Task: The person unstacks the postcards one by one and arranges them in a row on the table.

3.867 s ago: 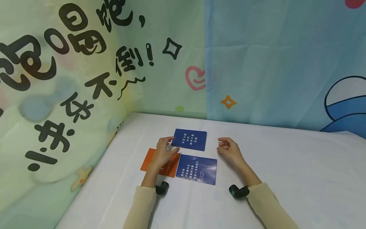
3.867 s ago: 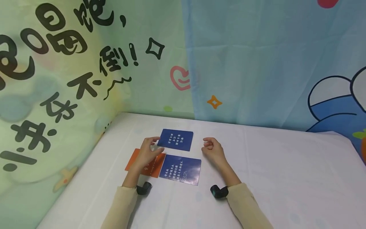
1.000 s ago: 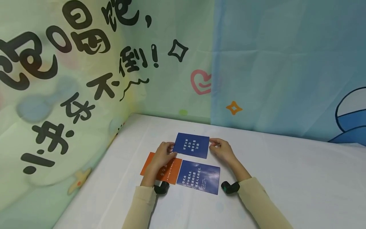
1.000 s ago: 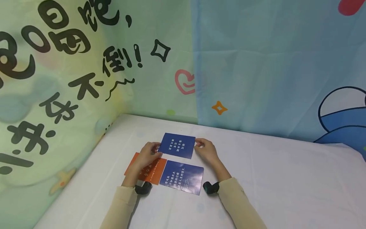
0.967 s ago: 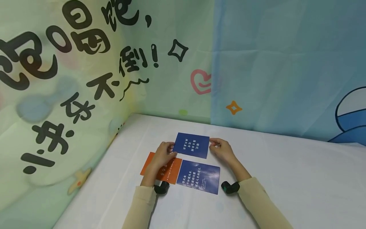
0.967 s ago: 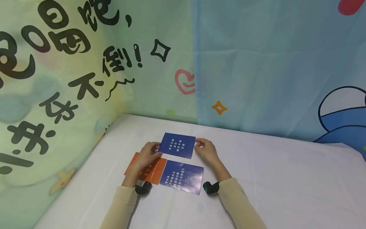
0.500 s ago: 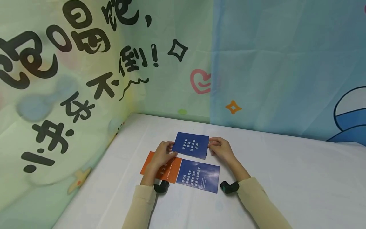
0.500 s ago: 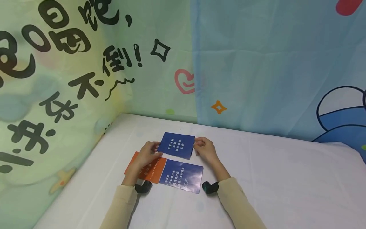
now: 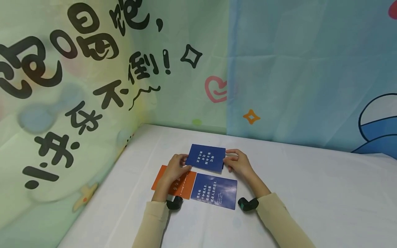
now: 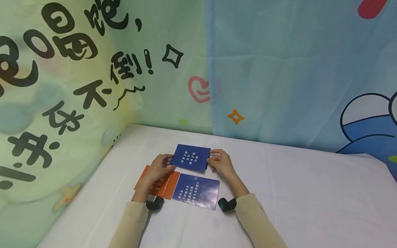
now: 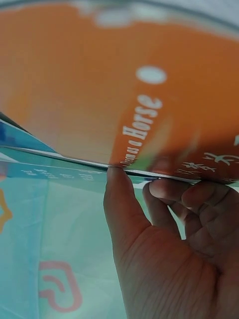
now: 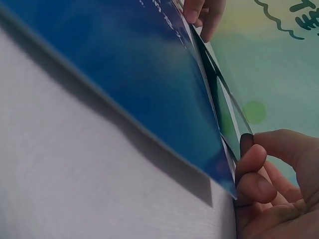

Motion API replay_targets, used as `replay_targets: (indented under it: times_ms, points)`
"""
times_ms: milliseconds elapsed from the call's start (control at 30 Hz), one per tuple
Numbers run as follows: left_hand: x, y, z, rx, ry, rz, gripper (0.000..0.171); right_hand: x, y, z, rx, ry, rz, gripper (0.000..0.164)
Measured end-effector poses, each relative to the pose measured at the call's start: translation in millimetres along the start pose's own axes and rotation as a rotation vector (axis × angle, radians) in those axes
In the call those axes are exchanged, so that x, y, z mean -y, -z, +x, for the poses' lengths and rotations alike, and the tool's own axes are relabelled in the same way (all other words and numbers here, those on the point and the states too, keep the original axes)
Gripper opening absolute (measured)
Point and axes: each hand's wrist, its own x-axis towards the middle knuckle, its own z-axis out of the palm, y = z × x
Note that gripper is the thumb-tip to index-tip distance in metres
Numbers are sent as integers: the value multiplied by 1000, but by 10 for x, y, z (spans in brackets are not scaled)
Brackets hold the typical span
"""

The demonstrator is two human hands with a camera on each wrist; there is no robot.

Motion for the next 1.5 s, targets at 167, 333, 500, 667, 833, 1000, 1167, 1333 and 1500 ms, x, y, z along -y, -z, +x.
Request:
replay_targets:
  times_ms: [167,333,500,667,833,1000,1167,1333,1500]
  points:
    - [-18,-5,0,-4,-3,-5,51,6,8,-14,-9,-2,0,41]
    - [-43,1,0,-9,-20,-13,49,17,21,-25,-26,-2,3,40]
    - [-46,-10,7,-23,-26,-40,51,25,36,-46,-35,2,28,40]
    - [-31,-24,6,-42,-41,-55,50,17,50,-63,-24,-26,85,43]
    - [-43,-18,-7,-50,-39,-44,50,6,67,-80,-15,-42,100,43]
    - [-67,-7,-24,-53,-21,-41,51,-1,73,-93,-2,-52,107,43]
    - [-76,8,-33,-58,-20,-68,51,10,83,-104,-1,-54,128,43]
    - [-61,9,-23,-53,2,-110,52,28,90,-126,1,-32,136,45]
    - [-67,12,-23,-20,-6,-146,54,41,109,-138,2,-21,128,45]
